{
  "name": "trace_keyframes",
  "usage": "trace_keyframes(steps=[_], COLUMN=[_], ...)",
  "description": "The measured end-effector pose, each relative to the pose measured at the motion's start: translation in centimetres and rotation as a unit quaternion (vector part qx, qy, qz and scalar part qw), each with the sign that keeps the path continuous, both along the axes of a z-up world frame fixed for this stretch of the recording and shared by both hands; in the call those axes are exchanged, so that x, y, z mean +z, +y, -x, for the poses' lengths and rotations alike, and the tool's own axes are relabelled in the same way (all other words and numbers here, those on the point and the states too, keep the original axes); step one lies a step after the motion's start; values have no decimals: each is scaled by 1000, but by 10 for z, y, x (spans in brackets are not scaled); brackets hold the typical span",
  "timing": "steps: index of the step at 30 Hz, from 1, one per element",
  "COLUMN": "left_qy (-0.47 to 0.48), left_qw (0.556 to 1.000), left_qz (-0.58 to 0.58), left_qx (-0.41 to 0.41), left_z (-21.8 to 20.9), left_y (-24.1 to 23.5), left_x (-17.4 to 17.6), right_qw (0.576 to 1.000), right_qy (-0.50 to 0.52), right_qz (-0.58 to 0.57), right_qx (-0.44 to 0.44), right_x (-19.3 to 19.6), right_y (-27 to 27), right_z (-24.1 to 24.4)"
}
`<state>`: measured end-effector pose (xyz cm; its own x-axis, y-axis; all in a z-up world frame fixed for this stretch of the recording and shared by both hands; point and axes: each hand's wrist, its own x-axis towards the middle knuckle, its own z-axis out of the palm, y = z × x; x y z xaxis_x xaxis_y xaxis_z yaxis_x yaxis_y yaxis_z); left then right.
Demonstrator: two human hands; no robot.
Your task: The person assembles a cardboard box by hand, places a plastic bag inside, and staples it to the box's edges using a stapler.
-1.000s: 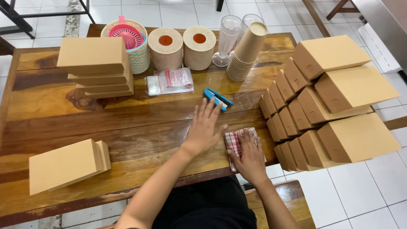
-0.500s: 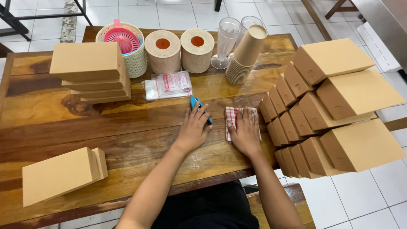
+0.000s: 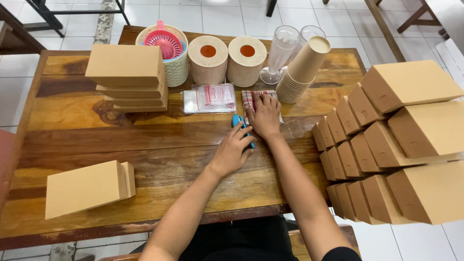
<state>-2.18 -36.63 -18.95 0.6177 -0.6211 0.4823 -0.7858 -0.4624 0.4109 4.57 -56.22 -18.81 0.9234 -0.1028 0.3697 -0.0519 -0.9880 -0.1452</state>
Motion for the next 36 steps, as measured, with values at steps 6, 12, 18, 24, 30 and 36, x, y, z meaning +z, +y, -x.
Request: trace_keyframes(steps=[6,12,18,24,30,36], left_qy=[62,-100,12,267,547,593], left_qw=[996,978,929,777,658,703], left_qz=[51,182,350,552,445,278], left_qx=[-42,25,117,142,266,276], left_z=[7,8,57,-6,-91,-120], left_y=[-10,-1,120,277,319,295], left_x=[-6,38,138,188,212,206], right_qw=[992,953,891,759,591,502], right_qy=[-116,-255,-326,-152,137,202], right_qz=[-37,-140,-262,-580,-788,-838], right_qx=[31,89,178,253,106,73], right_x=[1,20,57,83,144,194], right_y=[-6,-16,21,126,221,284], right_z=[-6,17,45,38,-14,-39])
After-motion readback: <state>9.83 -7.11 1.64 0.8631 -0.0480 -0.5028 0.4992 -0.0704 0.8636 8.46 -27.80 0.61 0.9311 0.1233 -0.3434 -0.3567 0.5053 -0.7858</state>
